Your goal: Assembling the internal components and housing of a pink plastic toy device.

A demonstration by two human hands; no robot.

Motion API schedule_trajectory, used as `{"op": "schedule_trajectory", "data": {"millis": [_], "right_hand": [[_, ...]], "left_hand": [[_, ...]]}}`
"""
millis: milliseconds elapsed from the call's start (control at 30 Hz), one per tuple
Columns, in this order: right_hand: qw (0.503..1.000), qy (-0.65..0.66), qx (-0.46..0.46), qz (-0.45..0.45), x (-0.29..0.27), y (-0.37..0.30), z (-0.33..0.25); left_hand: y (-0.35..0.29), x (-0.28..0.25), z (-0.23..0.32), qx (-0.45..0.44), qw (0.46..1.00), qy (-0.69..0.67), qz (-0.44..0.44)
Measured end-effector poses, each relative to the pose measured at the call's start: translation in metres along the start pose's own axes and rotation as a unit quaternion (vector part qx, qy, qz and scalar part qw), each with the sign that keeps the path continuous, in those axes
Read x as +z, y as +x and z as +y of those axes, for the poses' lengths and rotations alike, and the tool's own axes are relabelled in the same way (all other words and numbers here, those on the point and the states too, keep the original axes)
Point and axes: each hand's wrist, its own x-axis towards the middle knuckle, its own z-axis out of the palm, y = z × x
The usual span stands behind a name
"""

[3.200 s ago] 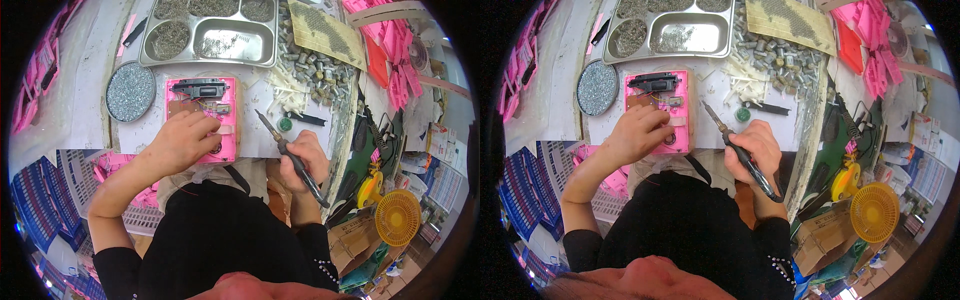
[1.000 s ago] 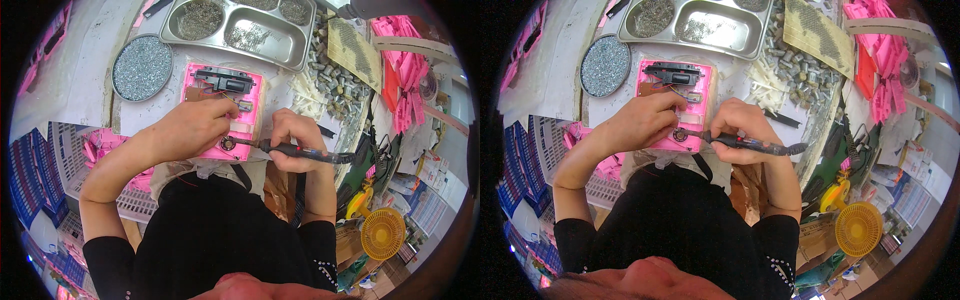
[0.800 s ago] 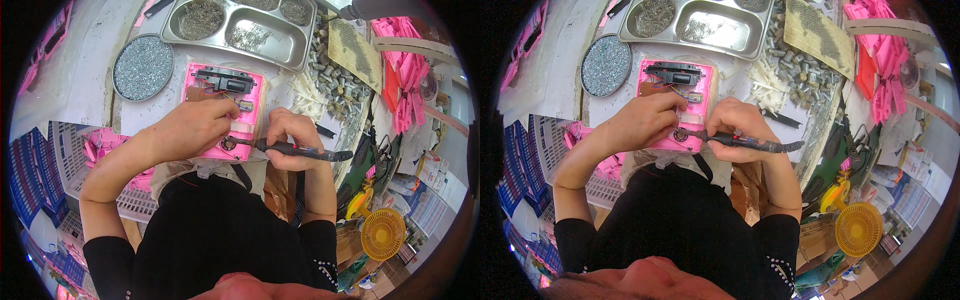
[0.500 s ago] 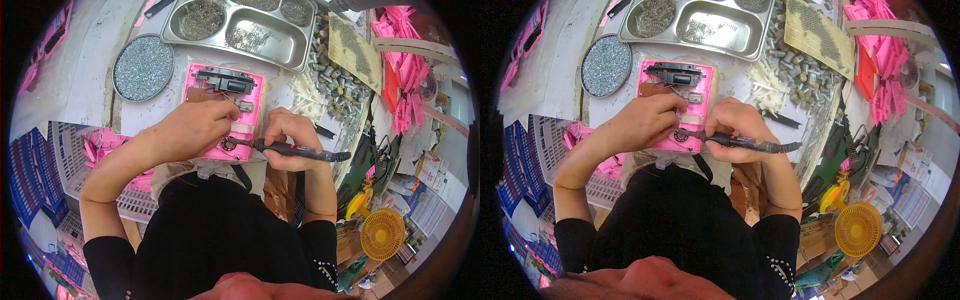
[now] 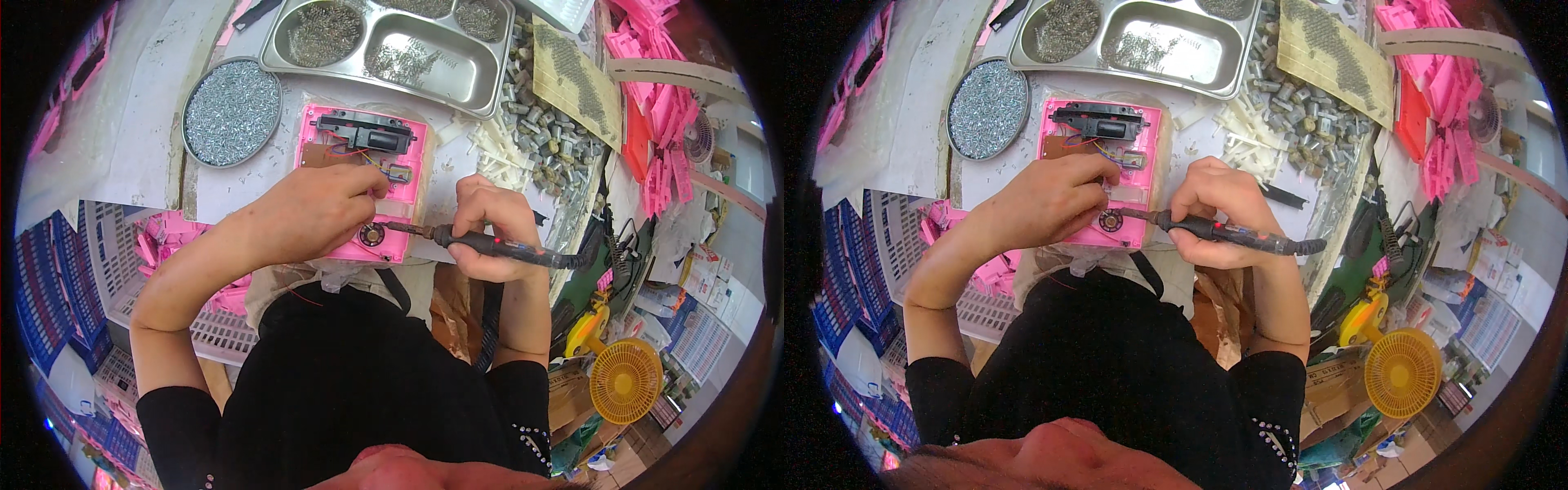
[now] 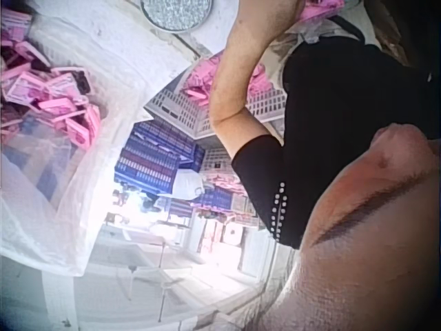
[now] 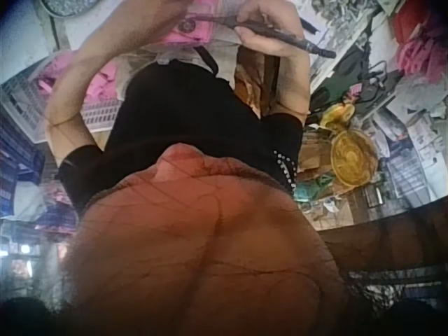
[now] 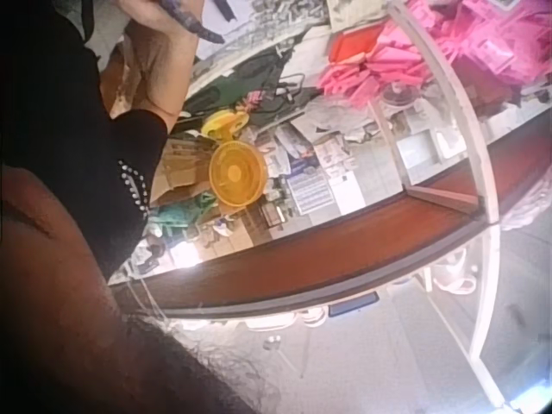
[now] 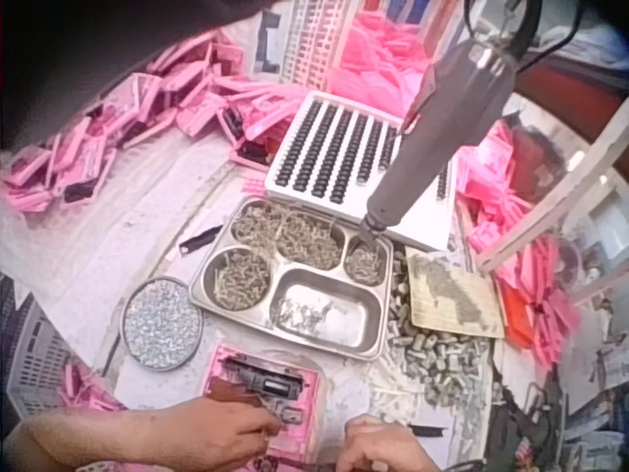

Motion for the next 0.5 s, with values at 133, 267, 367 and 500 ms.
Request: {"op": "schedule_trajectory", "data": {"millis": [133, 267, 367, 500], "right_hand": [[1.0, 0.009, 0.012, 0.004, 0.0007, 0.0005, -0.0025], [1.0, 0.008, 0.001, 0.0, -0.0003, 0.0012, -0.0011], [1.0, 0.013, -0.003, 0.006, 0.001, 0.0011, -0.0001], [1.0, 0.019, 0.002, -0.006, 0.0012, -0.0002, 0.0018]], "left_hand": [[0.0016, -0.0029, 0.0006, 0.002, 1.0, -0.009, -0.007], [0.0021, -0.0029, 0.0007, -0.001, 1.0, -0.018, -0.009], [0.0033, -0.0037, 0.0022, -0.006, 1.0, -0.015, -0.015], [0.0053, -0.0035, 0.004, -0.011, 1.0, -0.003, -0.023]]}}
